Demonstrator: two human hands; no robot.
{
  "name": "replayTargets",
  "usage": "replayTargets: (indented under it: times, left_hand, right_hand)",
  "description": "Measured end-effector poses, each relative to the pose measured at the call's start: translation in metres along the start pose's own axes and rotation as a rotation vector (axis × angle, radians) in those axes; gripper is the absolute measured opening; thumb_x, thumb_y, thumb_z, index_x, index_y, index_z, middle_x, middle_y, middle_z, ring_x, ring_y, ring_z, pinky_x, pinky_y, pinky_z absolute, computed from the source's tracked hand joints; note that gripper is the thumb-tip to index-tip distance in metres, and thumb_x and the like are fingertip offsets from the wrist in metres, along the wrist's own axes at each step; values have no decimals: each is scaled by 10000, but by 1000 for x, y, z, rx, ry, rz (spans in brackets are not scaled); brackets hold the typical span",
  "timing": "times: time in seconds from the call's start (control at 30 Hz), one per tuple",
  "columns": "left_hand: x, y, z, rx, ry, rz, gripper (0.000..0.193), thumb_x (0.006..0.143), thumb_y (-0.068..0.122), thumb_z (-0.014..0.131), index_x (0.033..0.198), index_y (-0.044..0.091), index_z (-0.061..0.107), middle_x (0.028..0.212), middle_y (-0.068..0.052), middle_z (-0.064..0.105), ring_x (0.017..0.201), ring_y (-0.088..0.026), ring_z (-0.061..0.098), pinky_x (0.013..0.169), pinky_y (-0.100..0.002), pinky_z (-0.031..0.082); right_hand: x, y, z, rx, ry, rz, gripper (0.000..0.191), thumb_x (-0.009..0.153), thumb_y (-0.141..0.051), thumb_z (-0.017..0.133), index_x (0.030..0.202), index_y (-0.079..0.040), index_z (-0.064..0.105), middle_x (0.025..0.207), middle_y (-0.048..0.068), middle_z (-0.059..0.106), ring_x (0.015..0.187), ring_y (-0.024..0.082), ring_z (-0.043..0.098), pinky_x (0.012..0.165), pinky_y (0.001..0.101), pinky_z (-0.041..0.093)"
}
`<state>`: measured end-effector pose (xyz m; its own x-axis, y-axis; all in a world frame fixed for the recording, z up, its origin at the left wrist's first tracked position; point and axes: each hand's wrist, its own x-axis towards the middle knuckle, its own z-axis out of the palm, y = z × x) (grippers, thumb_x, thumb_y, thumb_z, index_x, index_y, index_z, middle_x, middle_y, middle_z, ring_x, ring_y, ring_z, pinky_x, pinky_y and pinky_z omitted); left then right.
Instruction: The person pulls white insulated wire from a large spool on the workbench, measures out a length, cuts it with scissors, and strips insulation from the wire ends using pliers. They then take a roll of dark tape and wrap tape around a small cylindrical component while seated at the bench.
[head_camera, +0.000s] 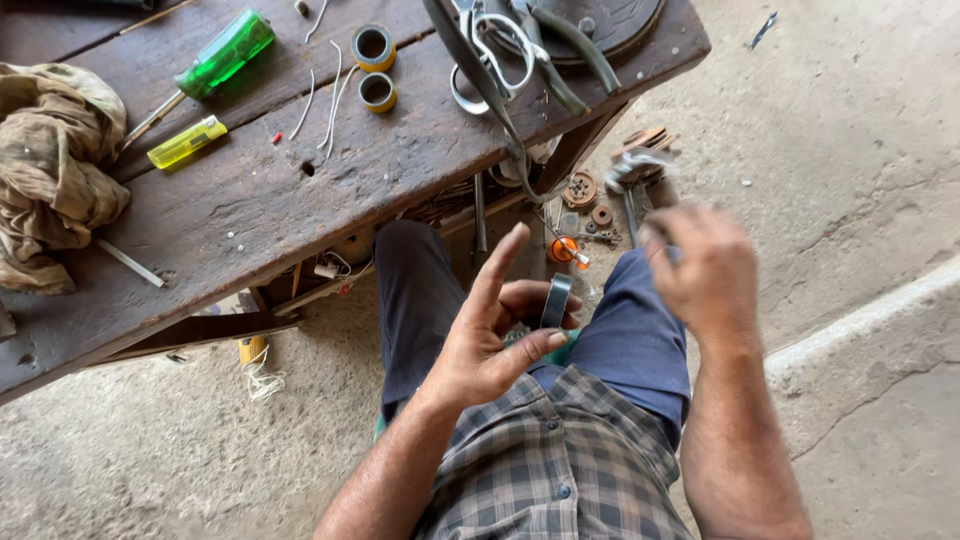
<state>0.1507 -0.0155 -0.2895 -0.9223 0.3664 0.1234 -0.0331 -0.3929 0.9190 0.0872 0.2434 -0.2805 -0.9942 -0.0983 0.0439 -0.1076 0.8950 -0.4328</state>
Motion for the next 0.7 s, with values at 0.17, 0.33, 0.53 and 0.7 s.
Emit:
replayTargets:
  times: [0.17, 0.33, 0.53, 0.7]
  left_hand:
    - [-1, -4, -2, -69, 28, -52, 995, 963, 68, 777, 1708, 147, 123, 1171, -154, 730, 1121, -222, 734, 1047, -405, 604]
    - [-1, -6, -3, 13, 42, -15, 1007, 922, 82, 825, 1693, 119, 179, 1125, -136, 752, 1114, -223, 751, 1035, -394, 613]
    - [-4, -3, -1, 16, 45, 24, 1044, 868, 115, 877, 1687, 115, 230, 1102, -135, 760, 1088, -222, 762, 994, -381, 637]
    - [-7, -3, 11, 159, 58, 53, 1014, 878, 106, 880, 1672, 110, 249, 1177, -142, 762, 1144, -221, 736, 1036, -376, 617]
  right_hand:
    - [-19, -10, 18, 529, -333, -210, 342, 904, -114, 776, 1233, -64, 698, 1135, 121, 730, 1031, 175, 707, 887, 328, 581]
    - [-40, -23, 33, 1338, -351, -161, 497, 956, 31, 697, 1428, -21, 550, 1330, 116, 646, 1193, 190, 675, 1023, 319, 562]
    - [-38, -21, 41, 1360, -431, -224, 415, 983, 39, 662, 1388, 14, 572, 1385, 117, 633, 1166, 169, 656, 939, 289, 562]
    - [-47, -26, 57, 1439, -251, -133, 322, 987, 26, 670, 1304, 14, 616, 1240, 131, 697, 1117, 180, 693, 995, 320, 586]
